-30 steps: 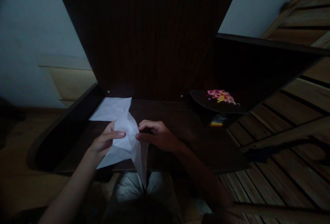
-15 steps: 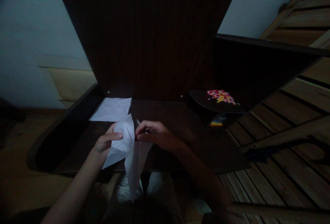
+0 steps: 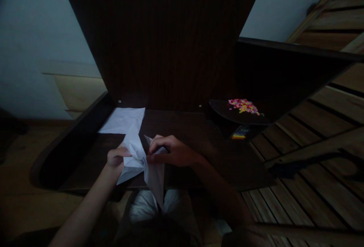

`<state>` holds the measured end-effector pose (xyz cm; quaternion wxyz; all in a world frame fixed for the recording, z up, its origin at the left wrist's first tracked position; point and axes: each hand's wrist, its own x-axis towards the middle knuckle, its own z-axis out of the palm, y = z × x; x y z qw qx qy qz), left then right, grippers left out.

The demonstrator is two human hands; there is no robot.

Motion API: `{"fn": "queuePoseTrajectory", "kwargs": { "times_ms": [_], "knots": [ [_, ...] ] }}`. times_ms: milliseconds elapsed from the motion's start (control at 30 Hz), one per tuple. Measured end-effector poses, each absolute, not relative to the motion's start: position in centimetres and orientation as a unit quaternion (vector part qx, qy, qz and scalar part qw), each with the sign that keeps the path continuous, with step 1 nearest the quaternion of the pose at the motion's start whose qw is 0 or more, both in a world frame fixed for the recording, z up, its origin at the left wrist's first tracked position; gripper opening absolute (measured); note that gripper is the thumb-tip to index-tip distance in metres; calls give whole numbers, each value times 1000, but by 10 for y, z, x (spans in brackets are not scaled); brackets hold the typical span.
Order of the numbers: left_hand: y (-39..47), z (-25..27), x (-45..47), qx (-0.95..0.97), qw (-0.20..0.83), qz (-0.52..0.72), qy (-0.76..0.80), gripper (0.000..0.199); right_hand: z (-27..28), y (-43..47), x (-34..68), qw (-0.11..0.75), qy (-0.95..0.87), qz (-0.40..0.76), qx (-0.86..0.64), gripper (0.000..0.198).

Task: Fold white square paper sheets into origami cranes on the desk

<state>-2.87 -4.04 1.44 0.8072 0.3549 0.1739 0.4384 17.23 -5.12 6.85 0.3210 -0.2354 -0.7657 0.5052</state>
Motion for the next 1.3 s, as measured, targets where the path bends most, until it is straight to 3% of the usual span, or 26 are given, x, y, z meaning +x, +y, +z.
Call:
{"fn": "queuePoseTrajectory", "kwargs": {
  "times_ms": [367,767,1167,1300],
  "knots": [
    [-40,24,-27,346,803,450,183,31,64,-49,171,343,-760,512,-207,30],
    [-36,23,-29,321,834,429,133,18,62,-50,169,371,-810,407,-203,30],
    [-33,15,-34,295,830,461,102,26,78,-59,169,325,-888,273,-176,17],
    [-33,18,-31,302,826,469,84,11,86,-66,167,293,-908,236,-186,22]
  ]
}}
